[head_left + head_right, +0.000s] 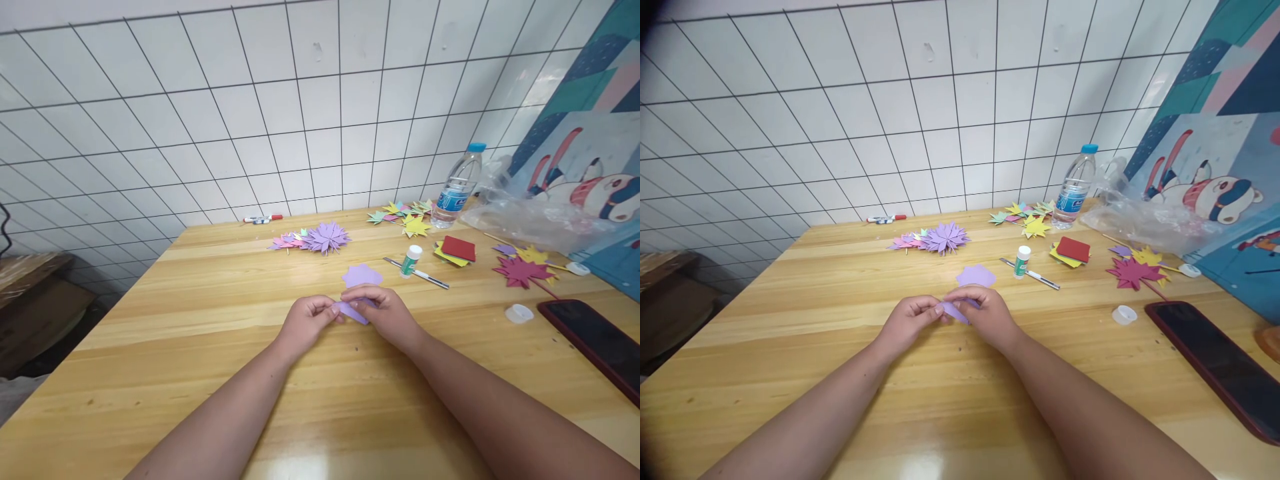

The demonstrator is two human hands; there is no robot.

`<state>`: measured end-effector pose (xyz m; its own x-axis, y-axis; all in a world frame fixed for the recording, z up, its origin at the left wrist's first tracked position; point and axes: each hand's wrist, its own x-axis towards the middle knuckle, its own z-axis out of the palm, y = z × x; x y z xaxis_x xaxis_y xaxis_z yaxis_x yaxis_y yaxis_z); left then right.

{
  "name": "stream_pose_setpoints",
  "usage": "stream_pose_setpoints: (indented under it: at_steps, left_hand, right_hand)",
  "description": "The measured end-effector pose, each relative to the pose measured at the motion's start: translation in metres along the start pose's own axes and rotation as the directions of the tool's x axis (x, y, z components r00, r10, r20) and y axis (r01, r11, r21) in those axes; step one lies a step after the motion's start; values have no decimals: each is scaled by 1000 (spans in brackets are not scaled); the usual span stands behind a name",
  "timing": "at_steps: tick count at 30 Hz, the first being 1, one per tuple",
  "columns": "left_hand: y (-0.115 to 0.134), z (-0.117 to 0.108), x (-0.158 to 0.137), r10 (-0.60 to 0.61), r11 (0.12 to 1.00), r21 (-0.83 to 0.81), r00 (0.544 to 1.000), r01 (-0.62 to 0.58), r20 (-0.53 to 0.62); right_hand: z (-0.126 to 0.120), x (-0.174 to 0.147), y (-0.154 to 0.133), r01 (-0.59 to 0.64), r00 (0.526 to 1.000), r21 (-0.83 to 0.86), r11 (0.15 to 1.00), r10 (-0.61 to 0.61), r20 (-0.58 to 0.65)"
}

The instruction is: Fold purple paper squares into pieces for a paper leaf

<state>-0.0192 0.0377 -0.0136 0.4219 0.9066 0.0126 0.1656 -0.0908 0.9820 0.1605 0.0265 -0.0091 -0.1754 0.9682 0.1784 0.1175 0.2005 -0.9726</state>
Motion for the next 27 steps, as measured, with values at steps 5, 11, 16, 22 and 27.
stream_pose_setpoints:
  at_steps: [5, 11, 16, 22, 27]
  left_hand:
    - [1, -3, 1, 3, 997, -76, 1000, -2, 16]
    - [3, -4, 1, 21, 995, -101, 998, -16, 53]
    - [0, -3, 2, -2, 1000, -11, 1000, 2, 13]
    - [-2, 0, 0, 29, 992, 127, 999, -24, -43]
    - [1, 3, -2, 38, 982, 185, 997, -26, -64]
  right_hand:
    - [0, 0, 3, -66, 998, 143, 988, 63, 29]
    - [2, -1, 2, -144, 988, 230, 963, 128, 80]
    - [-1, -2, 0, -207, 978, 242, 948, 192, 85]
    - [0, -3, -4, -299, 954, 189, 936, 296, 42]
    - [4, -1, 2, -236, 972, 7, 972, 236, 11]
